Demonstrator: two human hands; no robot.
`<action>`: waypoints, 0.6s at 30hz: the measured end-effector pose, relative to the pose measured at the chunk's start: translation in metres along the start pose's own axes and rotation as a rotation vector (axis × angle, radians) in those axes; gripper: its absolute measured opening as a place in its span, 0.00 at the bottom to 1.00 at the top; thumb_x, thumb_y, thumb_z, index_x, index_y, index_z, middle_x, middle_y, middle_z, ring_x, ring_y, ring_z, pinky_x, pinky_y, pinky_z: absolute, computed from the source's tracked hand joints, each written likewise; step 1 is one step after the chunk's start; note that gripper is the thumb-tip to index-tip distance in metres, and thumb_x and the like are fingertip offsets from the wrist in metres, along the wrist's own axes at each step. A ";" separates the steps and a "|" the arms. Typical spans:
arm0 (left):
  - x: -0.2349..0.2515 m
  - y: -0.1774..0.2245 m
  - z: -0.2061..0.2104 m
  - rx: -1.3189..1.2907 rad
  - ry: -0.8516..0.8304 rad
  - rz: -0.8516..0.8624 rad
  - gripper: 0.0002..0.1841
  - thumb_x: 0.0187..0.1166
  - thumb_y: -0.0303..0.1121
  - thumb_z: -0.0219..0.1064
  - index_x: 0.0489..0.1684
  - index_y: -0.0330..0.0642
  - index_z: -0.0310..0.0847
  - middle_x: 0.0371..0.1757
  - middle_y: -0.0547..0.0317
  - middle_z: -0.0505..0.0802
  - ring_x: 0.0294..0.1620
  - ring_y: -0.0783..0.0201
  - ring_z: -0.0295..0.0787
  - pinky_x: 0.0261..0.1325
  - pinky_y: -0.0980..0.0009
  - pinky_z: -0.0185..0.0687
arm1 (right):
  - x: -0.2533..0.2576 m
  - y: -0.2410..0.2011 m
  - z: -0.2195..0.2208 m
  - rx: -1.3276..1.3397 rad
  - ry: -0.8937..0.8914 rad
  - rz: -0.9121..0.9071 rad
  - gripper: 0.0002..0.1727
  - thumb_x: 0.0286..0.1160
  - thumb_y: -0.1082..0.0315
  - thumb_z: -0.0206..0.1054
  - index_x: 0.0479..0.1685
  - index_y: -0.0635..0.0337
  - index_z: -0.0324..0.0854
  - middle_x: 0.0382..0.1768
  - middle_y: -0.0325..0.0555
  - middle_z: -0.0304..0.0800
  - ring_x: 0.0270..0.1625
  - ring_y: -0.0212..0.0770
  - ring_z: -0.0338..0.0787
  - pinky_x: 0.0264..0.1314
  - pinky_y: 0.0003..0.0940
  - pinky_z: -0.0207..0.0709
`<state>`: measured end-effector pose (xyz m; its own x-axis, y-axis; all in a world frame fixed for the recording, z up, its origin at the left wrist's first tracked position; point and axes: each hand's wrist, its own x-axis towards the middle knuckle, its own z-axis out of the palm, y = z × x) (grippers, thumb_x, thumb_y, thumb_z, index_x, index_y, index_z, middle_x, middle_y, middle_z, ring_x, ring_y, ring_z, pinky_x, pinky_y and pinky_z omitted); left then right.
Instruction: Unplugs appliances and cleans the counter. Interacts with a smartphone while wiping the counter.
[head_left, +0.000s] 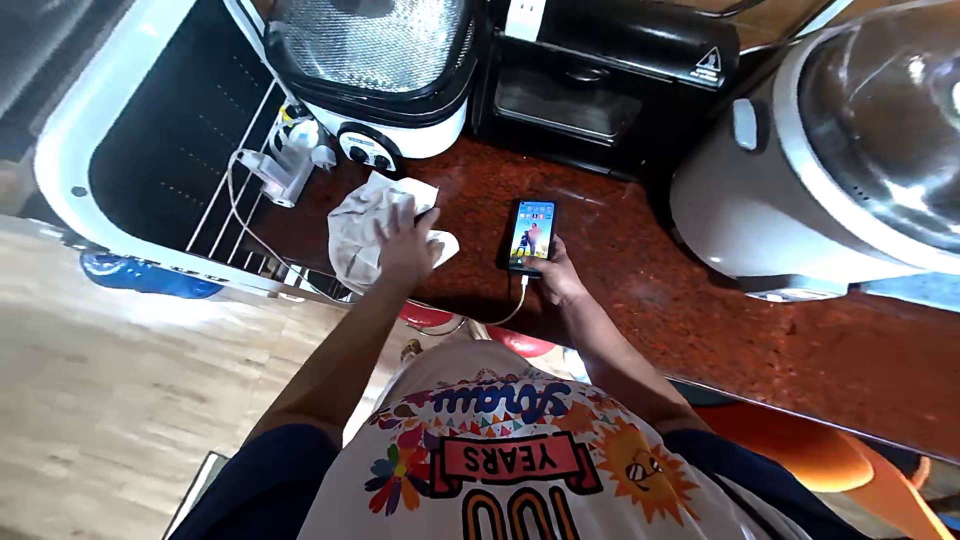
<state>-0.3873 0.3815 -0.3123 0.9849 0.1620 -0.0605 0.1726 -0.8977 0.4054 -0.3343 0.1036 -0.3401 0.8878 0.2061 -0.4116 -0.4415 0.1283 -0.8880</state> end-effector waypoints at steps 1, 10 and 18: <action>-0.002 -0.020 -0.005 0.037 -0.035 -0.058 0.35 0.77 0.53 0.71 0.87 0.63 0.69 0.95 0.41 0.58 0.93 0.25 0.43 0.81 0.15 0.34 | 0.002 -0.001 0.005 -0.022 0.008 0.011 0.53 0.63 0.86 0.71 0.90 0.55 0.44 0.74 0.56 0.76 0.68 0.45 0.85 0.66 0.43 0.84; -0.040 -0.081 -0.030 -0.147 -0.062 -0.057 0.19 0.78 0.26 0.68 0.68 0.44 0.85 0.75 0.39 0.83 0.78 0.33 0.74 0.75 0.35 0.72 | 0.014 0.006 0.053 -0.130 -0.017 0.029 0.52 0.67 0.79 0.76 0.91 0.54 0.44 0.73 0.58 0.76 0.67 0.48 0.86 0.64 0.46 0.85; -0.084 -0.135 -0.078 -0.473 0.239 -0.138 0.17 0.81 0.27 0.67 0.67 0.35 0.83 0.63 0.39 0.88 0.56 0.50 0.89 0.63 0.51 0.84 | 0.020 0.004 0.113 -0.394 -0.016 0.068 0.54 0.77 0.67 0.72 0.96 0.52 0.32 0.82 0.62 0.68 0.77 0.53 0.80 0.76 0.53 0.77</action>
<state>-0.4942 0.5209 -0.2907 0.9140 0.4033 0.0439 0.2221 -0.5880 0.7778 -0.3329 0.2175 -0.3288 0.8546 0.2163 -0.4721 -0.4130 -0.2679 -0.8704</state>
